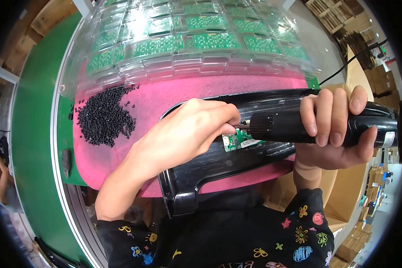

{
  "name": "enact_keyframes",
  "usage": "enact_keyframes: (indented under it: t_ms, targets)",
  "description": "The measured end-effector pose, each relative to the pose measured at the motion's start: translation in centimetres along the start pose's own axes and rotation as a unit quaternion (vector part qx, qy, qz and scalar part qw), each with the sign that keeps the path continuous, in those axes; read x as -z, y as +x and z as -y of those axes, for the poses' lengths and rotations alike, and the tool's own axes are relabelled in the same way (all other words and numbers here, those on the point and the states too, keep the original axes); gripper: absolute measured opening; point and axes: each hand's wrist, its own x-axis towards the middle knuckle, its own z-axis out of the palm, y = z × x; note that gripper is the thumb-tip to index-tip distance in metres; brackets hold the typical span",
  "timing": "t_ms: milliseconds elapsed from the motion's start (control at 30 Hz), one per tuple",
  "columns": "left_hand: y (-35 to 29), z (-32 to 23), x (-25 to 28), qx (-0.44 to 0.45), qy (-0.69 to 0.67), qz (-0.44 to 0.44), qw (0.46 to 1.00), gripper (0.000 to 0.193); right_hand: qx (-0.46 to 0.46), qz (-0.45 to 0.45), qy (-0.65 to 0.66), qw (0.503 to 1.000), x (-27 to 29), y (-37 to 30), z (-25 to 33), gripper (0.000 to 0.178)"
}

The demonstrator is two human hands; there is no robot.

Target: Assemble circuit boards into plastic housings using an electric screwdriver and pack them into boxes.

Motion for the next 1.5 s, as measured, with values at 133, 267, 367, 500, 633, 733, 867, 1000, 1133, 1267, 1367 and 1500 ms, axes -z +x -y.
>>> enact_keyframes:
  t_ms: [133, 267, 367, 500, 633, 733, 867, 1000, 1133, 1267, 1367, 1500]
  targets:
    - [0.0, 0.0, 0.0, -0.039, -0.026, -0.019, 0.999, 0.013, 0.019, 0.006, -0.002, 1.000, -0.4, 0.2, 0.4, 0.032]
    - [0.4, -0.4, -0.1, -0.046, 0.002, -0.035, 0.998, 0.011, 0.017, 0.037, -0.021, 0.999, 0.4, 0.5, 0.8, 0.033]
    - [0.3, -0.3, 0.2, -0.017, -0.020, -0.026, 0.999, 0.012, 0.007, 0.047, -0.023, 0.999, 0.4, 0.9, 0.2, 0.035]
    - [0.2, -0.3, 0.1, 0.061, 0.007, -0.080, 0.995, 0.016, -0.048, -0.001, -0.119, 0.992, -0.5, 0.2, -1.3, 0.035]
    - [0.1, -0.5, 0.1, 0.075, -0.003, -0.094, 0.993, 0.019, -0.086, 0.033, -0.171, 0.981, -0.2, 0.5, -2.0, 0.035]
    - [0.0, -0.7, 0.3, 0.104, -0.019, -0.099, 0.989, 0.021, -0.102, 0.027, -0.173, 0.979, -0.3, 0.1, -2.4, 0.034]
    - [-0.2, -0.7, 0.2, 0.115, -0.027, -0.106, 0.987, 0.024, -0.074, -0.017, -0.093, 0.993, -0.4, 0.1, -3.5, 0.019]
    - [-0.3, -0.6, 0.5, 0.119, -0.015, -0.102, 0.988, 0.024, -0.148, 0.005, -0.151, 0.977, -0.4, 0.9, -3.1, 0.013]
    - [-0.3, -0.1, 0.2, 0.070, 0.017, -0.111, 0.991, 0.024, -0.149, 0.084, -0.215, 0.962, -0.5, 1.0, -3.7, 0.032]
    - [-0.1, -0.6, 0.3, 0.070, 0.035, -0.118, 0.990, 0.023, -0.140, 0.052, -0.235, 0.960, -0.7, 1.0, -4.4, 0.035]
    - [-0.2, -0.5, 0.4, 0.135, -0.003, -0.078, 0.988, 0.025, -0.155, 0.047, -0.210, 0.964, -0.4, 0.8, -3.7, 0.036]
    - [-0.4, 0.1, -0.2, 0.136, 0.004, -0.043, 0.990, 0.029, -0.081, 0.000, -0.102, 0.991, -0.8, 0.1, -2.4, 0.035]
